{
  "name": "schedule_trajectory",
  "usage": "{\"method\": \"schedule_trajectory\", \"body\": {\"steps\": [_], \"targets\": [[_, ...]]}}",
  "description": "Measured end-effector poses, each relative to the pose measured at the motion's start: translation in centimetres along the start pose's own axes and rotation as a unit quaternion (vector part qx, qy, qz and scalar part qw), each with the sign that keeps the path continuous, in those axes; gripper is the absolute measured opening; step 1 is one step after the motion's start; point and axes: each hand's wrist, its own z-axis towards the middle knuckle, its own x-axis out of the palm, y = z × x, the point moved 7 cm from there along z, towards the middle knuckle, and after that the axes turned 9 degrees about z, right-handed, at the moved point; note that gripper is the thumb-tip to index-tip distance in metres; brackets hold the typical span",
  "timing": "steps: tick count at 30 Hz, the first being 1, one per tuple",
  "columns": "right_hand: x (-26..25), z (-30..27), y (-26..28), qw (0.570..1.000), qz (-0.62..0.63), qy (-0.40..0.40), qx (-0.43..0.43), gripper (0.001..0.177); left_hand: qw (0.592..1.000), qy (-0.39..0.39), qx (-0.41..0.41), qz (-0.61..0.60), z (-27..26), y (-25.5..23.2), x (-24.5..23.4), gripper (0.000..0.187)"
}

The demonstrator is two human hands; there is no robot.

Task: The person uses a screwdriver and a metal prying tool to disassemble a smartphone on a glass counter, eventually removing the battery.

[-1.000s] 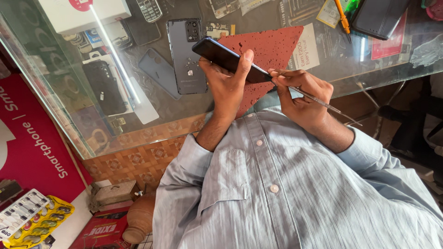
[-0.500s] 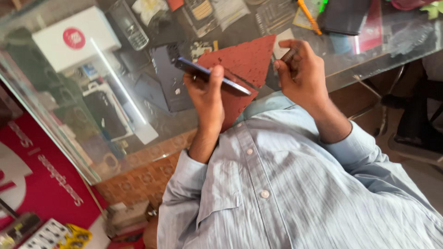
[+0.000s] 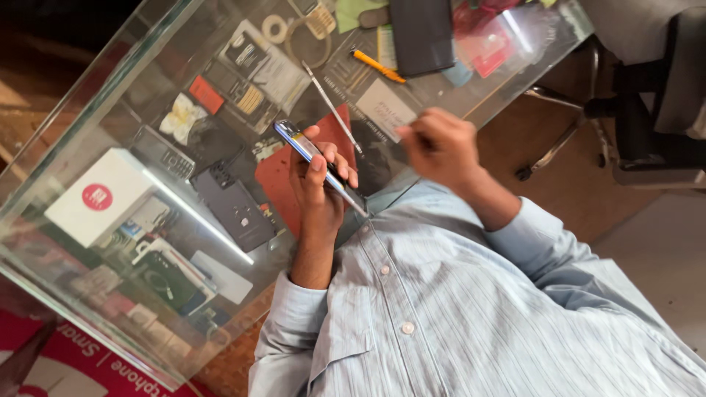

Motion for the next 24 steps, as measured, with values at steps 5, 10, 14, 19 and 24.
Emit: {"method": "schedule_trajectory", "body": {"steps": [5, 10, 14, 19, 24], "targets": [[-13.3, -3.4, -9.5, 0.971, 0.008, -0.234, 0.046, 0.029, 0.997, 0.053, -0.046, -0.017, 0.8, 1.8, 2.2, 0.065], [-22.6, -2.9, -27.5, 0.874, 0.165, -0.369, 0.27, 0.011, 0.996, 0.058, -0.062, -0.015, 1.0, 2.4, 3.6, 0.073], [-23.6, 0.2, -36.6, 0.886, 0.067, -0.247, 0.388, 0.032, 0.998, 0.037, -0.058, -0.001, 1.0, 3.3, 4.5, 0.074], [-20.0, 7.1, -39.1, 0.958, -0.027, 0.023, 0.284, 0.038, 0.998, 0.023, -0.041, -0.043, 1.3, 5.2, 6.4, 0.078], [-15.6, 11.4, -36.3, 0.946, -0.258, 0.194, 0.034, 0.042, 0.998, -0.005, -0.046, -0.051, 1.1, 7.6, 7.7, 0.081]]}}
